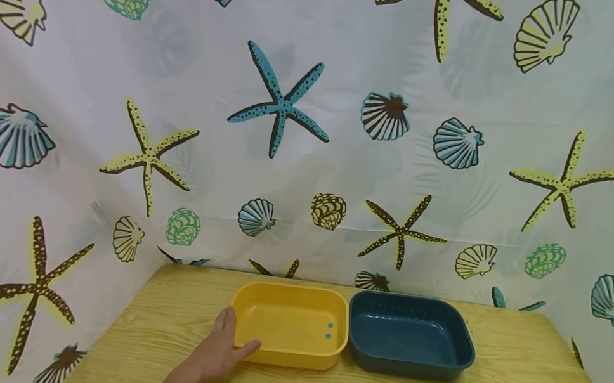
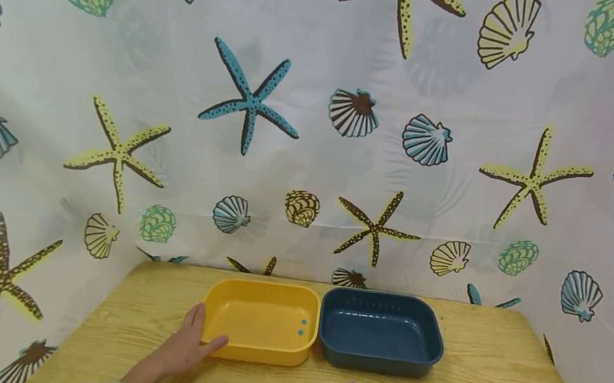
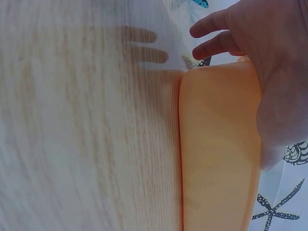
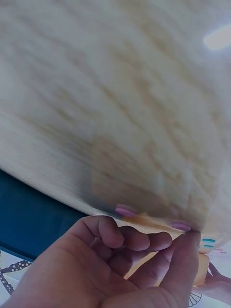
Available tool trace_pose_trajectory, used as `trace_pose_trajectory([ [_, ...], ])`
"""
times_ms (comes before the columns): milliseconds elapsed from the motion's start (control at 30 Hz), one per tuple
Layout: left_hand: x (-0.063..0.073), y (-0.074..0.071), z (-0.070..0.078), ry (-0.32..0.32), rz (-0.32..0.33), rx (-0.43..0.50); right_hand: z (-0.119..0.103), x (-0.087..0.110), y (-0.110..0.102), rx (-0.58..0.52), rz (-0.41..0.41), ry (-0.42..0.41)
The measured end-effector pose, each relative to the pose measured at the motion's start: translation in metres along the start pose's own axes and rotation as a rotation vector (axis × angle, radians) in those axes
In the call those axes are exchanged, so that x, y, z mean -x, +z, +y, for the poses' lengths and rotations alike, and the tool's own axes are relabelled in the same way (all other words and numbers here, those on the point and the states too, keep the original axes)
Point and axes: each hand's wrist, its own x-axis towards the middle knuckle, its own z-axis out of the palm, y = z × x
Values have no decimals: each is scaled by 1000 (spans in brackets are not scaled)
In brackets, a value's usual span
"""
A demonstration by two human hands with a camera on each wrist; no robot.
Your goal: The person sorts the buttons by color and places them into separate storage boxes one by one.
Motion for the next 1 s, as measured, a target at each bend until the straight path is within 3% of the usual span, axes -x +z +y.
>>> trace_pose_trajectory([
  [367, -1, 0, 0, -11, -4, -5, 67, -12, 10, -3, -1, -34],
  [600, 0, -2, 0, -12, -9, 6, -29, 3, -6, -104, 73, 93],
  [733, -1, -2, 0, -7, -3, 5, -29, 2, -13, -49, 127, 23],
  [1000, -1, 1, -1, 3, 1, -7, -33, 1, -26, 40, 251, -36],
])
